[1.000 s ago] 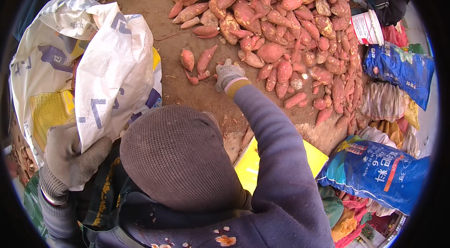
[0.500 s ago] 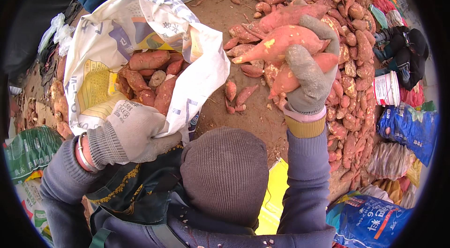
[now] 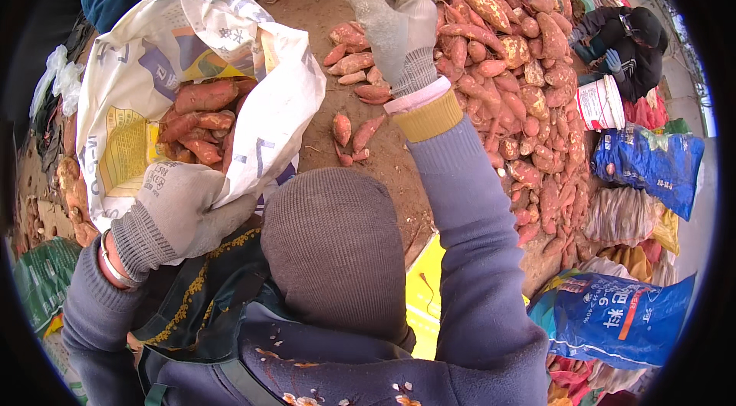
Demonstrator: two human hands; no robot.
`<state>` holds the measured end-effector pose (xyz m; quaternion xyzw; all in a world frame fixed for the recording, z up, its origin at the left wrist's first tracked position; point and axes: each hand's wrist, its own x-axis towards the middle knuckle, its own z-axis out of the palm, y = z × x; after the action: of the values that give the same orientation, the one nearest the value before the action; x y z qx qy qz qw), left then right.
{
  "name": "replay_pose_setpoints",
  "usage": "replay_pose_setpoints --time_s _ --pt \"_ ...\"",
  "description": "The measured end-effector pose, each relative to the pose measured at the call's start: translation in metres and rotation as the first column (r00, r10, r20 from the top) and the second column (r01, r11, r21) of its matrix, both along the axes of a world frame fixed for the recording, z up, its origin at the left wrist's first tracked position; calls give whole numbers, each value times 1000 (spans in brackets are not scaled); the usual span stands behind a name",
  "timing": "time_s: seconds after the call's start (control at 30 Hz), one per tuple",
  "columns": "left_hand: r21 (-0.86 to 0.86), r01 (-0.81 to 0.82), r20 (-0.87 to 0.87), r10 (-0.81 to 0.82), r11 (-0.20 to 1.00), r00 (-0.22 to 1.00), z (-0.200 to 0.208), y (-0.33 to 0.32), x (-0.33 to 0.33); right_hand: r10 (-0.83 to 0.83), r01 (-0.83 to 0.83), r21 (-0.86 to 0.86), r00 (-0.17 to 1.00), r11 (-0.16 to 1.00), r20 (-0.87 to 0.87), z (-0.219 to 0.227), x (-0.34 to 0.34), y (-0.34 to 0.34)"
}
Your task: The person repeatedly picks sweet potatoes from a large pile on the ground and places them into a white sack. The person uses gloved hands to transfer the produce one by one or in small handfuls.
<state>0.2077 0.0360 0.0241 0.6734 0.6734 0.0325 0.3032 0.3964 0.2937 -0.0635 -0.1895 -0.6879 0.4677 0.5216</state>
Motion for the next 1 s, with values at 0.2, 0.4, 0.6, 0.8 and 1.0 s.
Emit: replay_pose_setpoints --time_s 0.2,0.4,0.6,0.8,1.0 --pt "8 26 11 -26 1000 1000 3 5 1 208 509 -257 152 821 966 -184 47 -7" --pt "-15 45 50 -45 999 998 -9 12 4 301 435 -220 -125 873 945 -245 -4 -45" --pt "-61 36 100 -29 998 995 -6 15 1 195 492 -199 60 848 979 -227 6 -41" --pt "-46 -3 131 9 999 991 -3 13 7 -316 285 -399 949 871 -13 -76 20 -42" --pt "-48 -26 5 26 999 1000 -2 12 12 -11 22 91 993 996 -116 53 -55 -61"
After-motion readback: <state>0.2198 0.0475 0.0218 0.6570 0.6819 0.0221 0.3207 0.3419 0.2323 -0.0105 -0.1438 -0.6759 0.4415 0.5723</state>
